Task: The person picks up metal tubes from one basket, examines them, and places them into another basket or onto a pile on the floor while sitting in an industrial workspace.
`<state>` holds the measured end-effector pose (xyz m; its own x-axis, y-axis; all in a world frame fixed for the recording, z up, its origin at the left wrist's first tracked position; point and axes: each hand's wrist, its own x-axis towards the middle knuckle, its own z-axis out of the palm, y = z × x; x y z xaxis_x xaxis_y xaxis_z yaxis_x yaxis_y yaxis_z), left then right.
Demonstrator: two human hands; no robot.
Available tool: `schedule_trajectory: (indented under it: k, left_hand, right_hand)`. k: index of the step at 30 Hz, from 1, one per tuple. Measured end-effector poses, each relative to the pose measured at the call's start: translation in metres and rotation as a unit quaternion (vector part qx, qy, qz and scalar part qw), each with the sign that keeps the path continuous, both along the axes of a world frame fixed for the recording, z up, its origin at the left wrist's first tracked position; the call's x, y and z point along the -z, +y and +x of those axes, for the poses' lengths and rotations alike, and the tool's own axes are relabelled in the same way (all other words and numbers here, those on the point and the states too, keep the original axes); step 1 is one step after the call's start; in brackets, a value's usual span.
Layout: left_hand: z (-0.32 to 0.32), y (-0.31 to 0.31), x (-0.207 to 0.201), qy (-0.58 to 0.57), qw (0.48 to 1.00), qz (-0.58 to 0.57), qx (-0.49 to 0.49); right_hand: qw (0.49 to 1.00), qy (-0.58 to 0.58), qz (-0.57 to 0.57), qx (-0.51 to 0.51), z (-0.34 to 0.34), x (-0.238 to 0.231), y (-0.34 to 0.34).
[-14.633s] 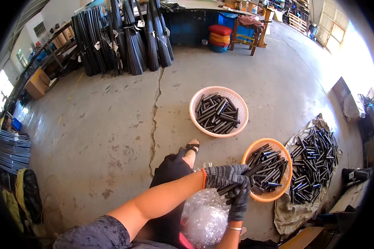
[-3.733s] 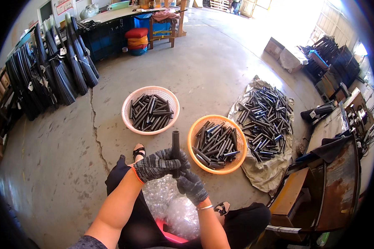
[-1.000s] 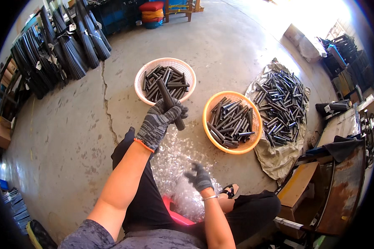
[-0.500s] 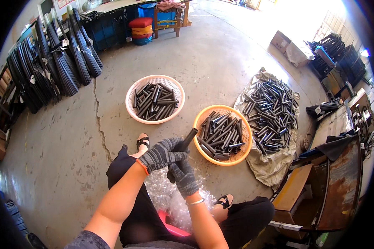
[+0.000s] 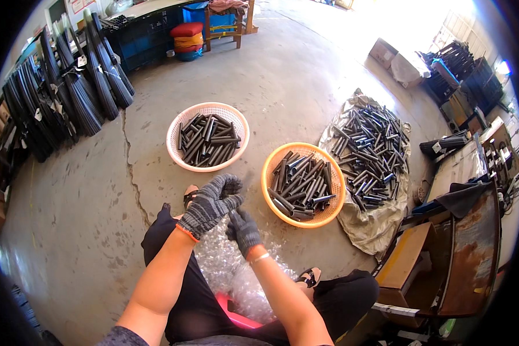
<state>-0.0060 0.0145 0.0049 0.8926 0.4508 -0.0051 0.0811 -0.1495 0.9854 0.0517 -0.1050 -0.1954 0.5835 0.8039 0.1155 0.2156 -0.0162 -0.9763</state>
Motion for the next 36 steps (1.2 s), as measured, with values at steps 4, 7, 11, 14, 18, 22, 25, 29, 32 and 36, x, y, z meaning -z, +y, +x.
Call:
schedule_trajectory:
  k: [4, 7, 11, 14, 18, 22, 25, 29, 32, 36]
  left_hand:
    - [-0.004, 0.003, -0.003, 0.033, 0.999, 0.041, 0.002]
    - [0.002, -0.001, 0.009, -0.018, 1.0, -0.017, 0.0]
    - [-0.002, 0.0, 0.001, -0.008, 0.999, -0.035, 0.022]
    - [-0.002, -0.004, -0.004, -0.003, 0.998, -0.042, 0.037]
    - [0.002, -0.01, -0.008, 0.017, 0.998, 0.012, 0.053]
    - [0.003, -0.013, -0.016, 0.043, 0.997, 0.023, 0.061]
    - [0.004, -0.013, -0.018, 0.075, 0.988, 0.104, 0.086]
    - [0.005, -0.014, -0.021, 0.119, 0.976, 0.139, 0.119]
    - [0.003, -0.014, -0.017, 0.152, 0.973, 0.122, 0.124]
    - [0.002, -0.013, -0.017, 0.156, 0.975, 0.073, 0.139]
  right_hand:
    - [0.963, 0.269, -0.015, 0.012, 0.016, -0.095, 0.052]
    - [0.974, 0.102, -0.202, 0.034, 0.01, -0.062, 0.026]
    - [0.92, -0.095, -0.38, 0.011, -0.027, -0.031, -0.035]
    - [0.934, -0.21, -0.29, 0.001, -0.032, 0.018, -0.078]
    - [0.872, -0.179, -0.453, 0.048, 0.002, 0.042, -0.097]
    - [0.883, -0.153, -0.414, 0.159, 0.045, 0.032, -0.111]
    - [0.899, -0.204, -0.315, 0.226, 0.068, 0.045, -0.124]
    - [0.881, 0.151, -0.282, 0.348, 0.103, 0.063, -0.14]
    - [0.848, 0.198, -0.204, 0.448, 0.122, 0.077, -0.158]
    - [0.796, -0.012, -0.314, 0.517, 0.154, 0.105, -0.204]
